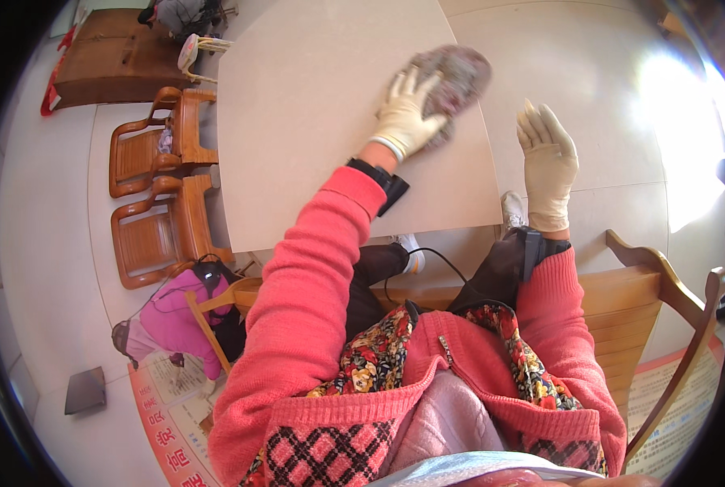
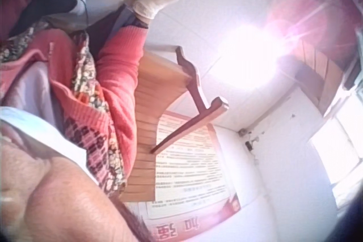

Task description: The person wipes the surface of a light-colored table with a cloth held in gloved hands. They move the cloth across the tabletop in repeated strokes, covering different areas of the surface.

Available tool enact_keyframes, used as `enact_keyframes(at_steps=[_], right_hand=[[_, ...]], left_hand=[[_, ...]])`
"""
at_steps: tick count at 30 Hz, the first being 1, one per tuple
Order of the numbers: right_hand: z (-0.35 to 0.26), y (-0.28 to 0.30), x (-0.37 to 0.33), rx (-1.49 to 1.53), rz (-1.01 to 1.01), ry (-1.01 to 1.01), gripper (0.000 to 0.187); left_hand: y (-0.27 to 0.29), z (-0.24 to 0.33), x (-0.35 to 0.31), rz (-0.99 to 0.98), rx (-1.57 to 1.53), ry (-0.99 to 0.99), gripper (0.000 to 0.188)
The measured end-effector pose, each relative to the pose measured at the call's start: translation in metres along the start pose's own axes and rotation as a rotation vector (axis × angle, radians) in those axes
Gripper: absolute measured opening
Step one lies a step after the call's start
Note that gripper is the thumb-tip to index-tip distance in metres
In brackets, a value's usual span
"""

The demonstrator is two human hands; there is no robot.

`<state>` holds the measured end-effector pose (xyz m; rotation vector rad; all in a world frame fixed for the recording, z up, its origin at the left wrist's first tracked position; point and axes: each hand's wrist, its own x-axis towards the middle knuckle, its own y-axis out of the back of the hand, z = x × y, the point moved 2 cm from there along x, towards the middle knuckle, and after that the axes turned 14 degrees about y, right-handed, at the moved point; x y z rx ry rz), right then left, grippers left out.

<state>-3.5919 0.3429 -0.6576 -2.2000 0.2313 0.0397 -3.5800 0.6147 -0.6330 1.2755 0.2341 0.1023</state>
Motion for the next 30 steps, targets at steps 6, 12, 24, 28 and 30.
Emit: enact_keyframes(at_steps=[6,12,24,28,30], right_hand=[[-0.002,0.02,0.0,-0.002,0.002,0.049,0.05],[0.001,0.027,-0.009,-0.107,0.045,0.026,0.052],[0.015,0.036,-0.009,-0.201,0.097,-0.056,0.048],[0.017,0.033,-0.005,-0.242,0.104,-0.095,0.045],[0.019,0.027,-0.003,-0.234,0.079,-0.095,0.045]], left_hand=[[0.005,0.028,-0.12,-0.107,-0.001,-0.244,0.083],[0.015,-0.039,-0.194,-0.103,-0.091,-0.073,0.087],[0.034,-0.27,-0.204,0.164,-0.153,0.677,0.092],[0.042,-0.277,-0.196,0.088,-0.11,0.799,0.097],[0.046,-0.269,-0.196,0.072,-0.107,0.78,0.097]])
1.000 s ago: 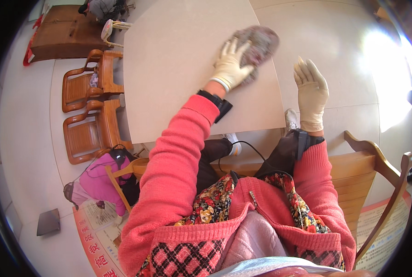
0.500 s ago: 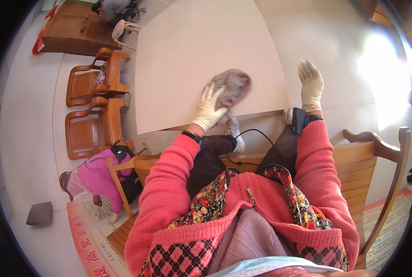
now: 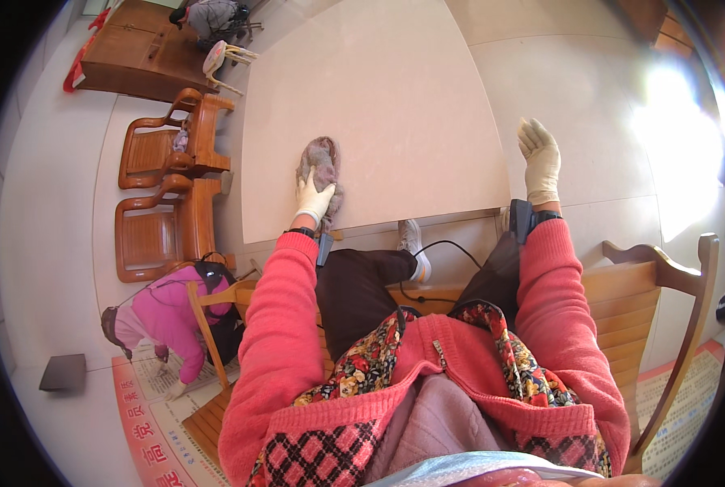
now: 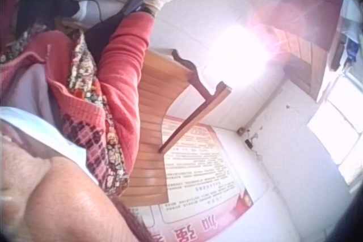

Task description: The person wipes the surface of a light-colored table with a cloth held in gloved hands. They move the cloth across the tabletop in repeated strokes, covering different areas of the surface.

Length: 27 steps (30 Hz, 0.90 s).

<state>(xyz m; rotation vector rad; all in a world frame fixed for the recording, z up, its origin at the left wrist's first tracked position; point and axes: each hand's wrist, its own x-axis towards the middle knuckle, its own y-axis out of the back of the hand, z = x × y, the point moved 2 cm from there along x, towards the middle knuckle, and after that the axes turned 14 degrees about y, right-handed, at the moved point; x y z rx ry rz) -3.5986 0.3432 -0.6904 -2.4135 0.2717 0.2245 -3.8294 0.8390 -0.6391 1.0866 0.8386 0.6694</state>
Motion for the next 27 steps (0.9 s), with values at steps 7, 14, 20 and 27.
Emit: enact_keyframes(at_steps=[7,14,20,27], right_hand=[[-0.002,-0.013,0.0,0.04,-0.03,-0.006,0.05],[-0.005,-0.006,0.004,0.071,0.002,0.001,0.049],[-0.004,-0.004,0.004,0.073,0.012,-0.01,0.048],[-0.008,-0.003,0.005,0.079,0.011,-0.018,0.049]], left_hand=[[-0.012,0.043,-0.049,-0.062,0.055,-0.213,0.097],[-0.039,0.135,-0.119,-0.175,0.152,-0.583,0.094],[-0.039,0.19,-0.171,-0.292,0.25,-0.684,0.092],[-0.035,0.203,-0.16,-0.292,0.204,-0.686,0.075]])
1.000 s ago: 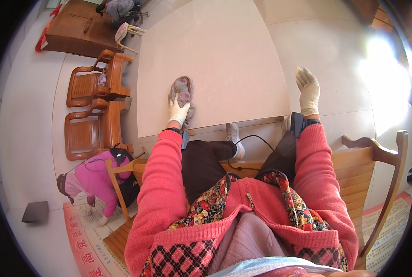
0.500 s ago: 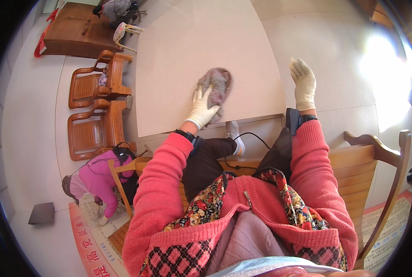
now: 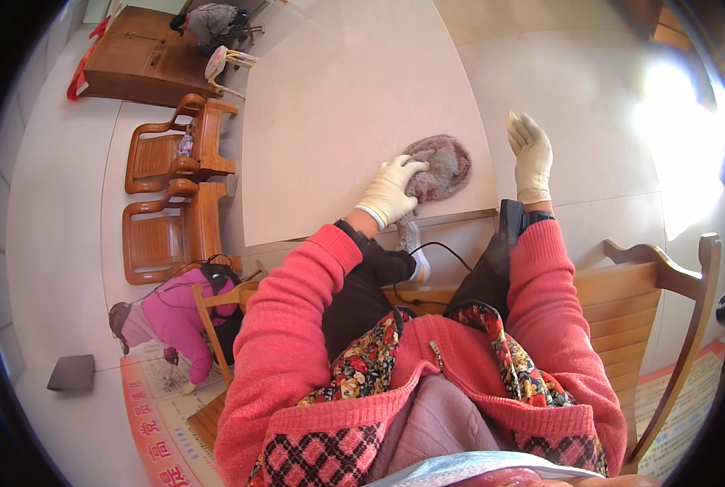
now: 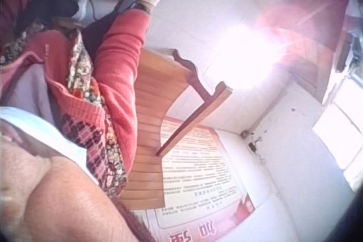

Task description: The person wipes the surface of a light-colored table with a cloth held in gloved hands. They move the cloth across the tabletop in repeated strokes, covering different areas of the surface.

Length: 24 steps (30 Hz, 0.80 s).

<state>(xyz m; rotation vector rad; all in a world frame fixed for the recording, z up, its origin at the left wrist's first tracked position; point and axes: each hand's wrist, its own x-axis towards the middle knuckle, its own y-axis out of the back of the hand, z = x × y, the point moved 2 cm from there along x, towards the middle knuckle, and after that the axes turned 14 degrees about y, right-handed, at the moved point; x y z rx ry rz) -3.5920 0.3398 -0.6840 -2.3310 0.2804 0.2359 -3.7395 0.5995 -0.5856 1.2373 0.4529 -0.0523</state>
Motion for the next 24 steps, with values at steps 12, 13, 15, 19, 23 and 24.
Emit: enact_keyframes(at_steps=[12,13,15,19,23,24], right_hand=[[0.006,0.001,0.005,-0.038,-0.002,-0.032,0.05],[0.007,0.0,0.006,-0.071,-0.026,-0.027,0.052],[0.009,-0.001,0.005,-0.041,-0.04,-0.029,0.052],[0.007,0.0,0.005,-0.055,-0.002,-0.026,0.05],[0.005,-0.004,0.001,-0.069,-0.053,-0.01,0.052],[0.005,-0.004,0.0,-0.074,-0.047,-0.019,0.052]], left_hand=[[0.215,-0.172,0.009,0.217,-0.753,0.398,0.051],[0.232,-0.176,0.003,0.271,-0.761,0.4,0.05],[0.26,-0.182,-0.005,0.32,-0.832,0.43,0.048],[0.304,-0.186,0.021,0.284,-0.983,0.406,0.042],[0.298,-0.182,0.08,0.393,-0.863,0.272,0.049],[0.278,-0.18,0.099,0.472,-0.813,0.218,0.051]])
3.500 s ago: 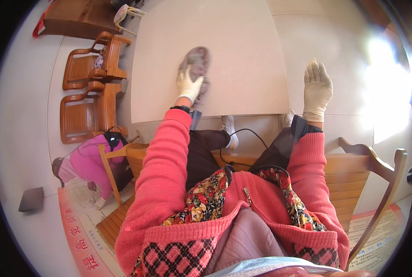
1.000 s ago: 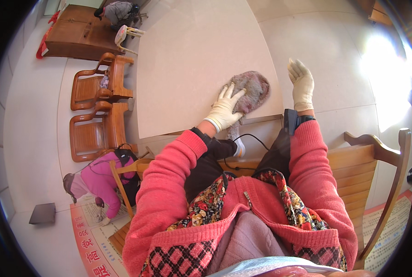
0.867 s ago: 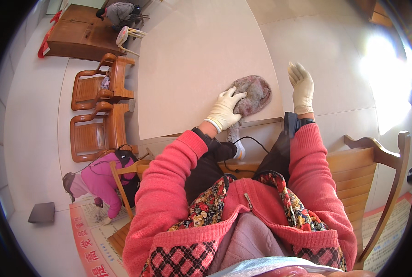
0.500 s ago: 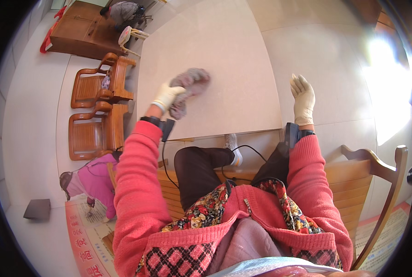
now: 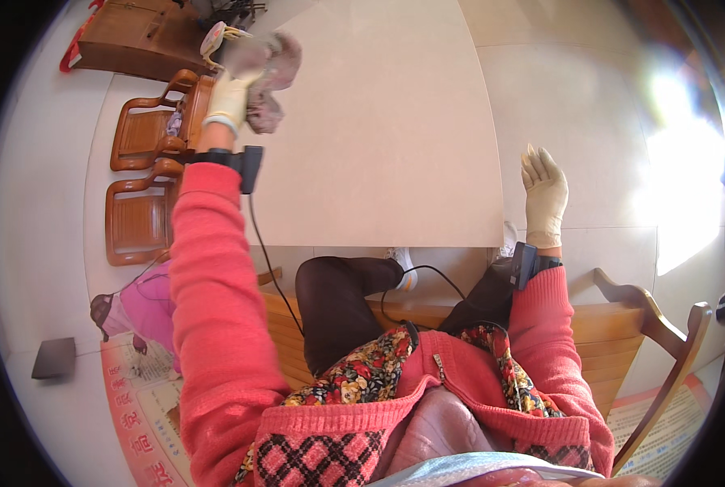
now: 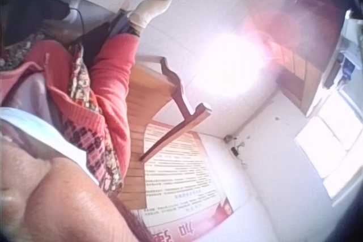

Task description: The person wipes the surface of a light-colored table with a cloth held in gloved hands. They move the cloth across the tabletop in repeated strokes, covering different areas of the surface.

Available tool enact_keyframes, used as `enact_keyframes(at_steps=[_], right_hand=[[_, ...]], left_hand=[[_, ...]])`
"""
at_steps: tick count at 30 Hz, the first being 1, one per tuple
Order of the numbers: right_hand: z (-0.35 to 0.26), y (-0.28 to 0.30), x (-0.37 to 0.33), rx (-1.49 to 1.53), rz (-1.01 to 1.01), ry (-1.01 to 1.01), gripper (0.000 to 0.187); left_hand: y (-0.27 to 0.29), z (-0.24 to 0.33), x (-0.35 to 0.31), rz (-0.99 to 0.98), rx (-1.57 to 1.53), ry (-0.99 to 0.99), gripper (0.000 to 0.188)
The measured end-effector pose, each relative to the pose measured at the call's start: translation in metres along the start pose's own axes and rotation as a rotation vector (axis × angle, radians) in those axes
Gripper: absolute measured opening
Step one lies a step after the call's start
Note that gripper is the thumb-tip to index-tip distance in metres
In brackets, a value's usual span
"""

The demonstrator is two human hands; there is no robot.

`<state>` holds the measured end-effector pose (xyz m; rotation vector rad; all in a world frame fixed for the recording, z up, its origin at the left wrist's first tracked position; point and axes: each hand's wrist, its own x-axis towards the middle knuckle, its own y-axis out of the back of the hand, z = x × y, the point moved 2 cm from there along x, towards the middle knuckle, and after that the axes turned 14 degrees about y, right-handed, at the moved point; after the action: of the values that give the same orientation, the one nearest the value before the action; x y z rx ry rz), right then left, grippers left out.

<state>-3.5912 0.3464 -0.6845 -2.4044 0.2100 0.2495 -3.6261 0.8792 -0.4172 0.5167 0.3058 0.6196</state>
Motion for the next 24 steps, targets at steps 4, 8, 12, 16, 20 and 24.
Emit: enact_keyframes(at_steps=[4,8,12,16,20,24], right_hand=[[0.002,0.001,-0.001,-0.015,0.027,-0.034,0.053],[0.007,0.013,0.006,-0.058,0.049,-0.048,0.054],[0.013,0.022,0.018,-0.022,0.114,-0.089,0.055],[0.016,0.023,0.024,-0.034,0.164,-0.11,0.053],[0.015,0.022,0.037,-0.048,0.199,-0.122,0.052],[0.015,0.018,0.043,-0.033,0.196,-0.118,0.052]], left_hand=[[-0.104,-0.079,0.04,0.153,-0.029,0.137,0.06],[-0.17,-0.139,0.074,0.186,0.345,0.237,0.073],[-0.197,-0.134,0.12,0.193,0.523,0.07,0.083],[-0.228,-0.104,0.151,0.072,0.563,-0.092,0.083],[-0.273,-0.063,0.164,-0.042,0.569,-0.283,0.079],[-0.328,-0.024,0.129,-0.143,0.577,-0.56,0.074]])
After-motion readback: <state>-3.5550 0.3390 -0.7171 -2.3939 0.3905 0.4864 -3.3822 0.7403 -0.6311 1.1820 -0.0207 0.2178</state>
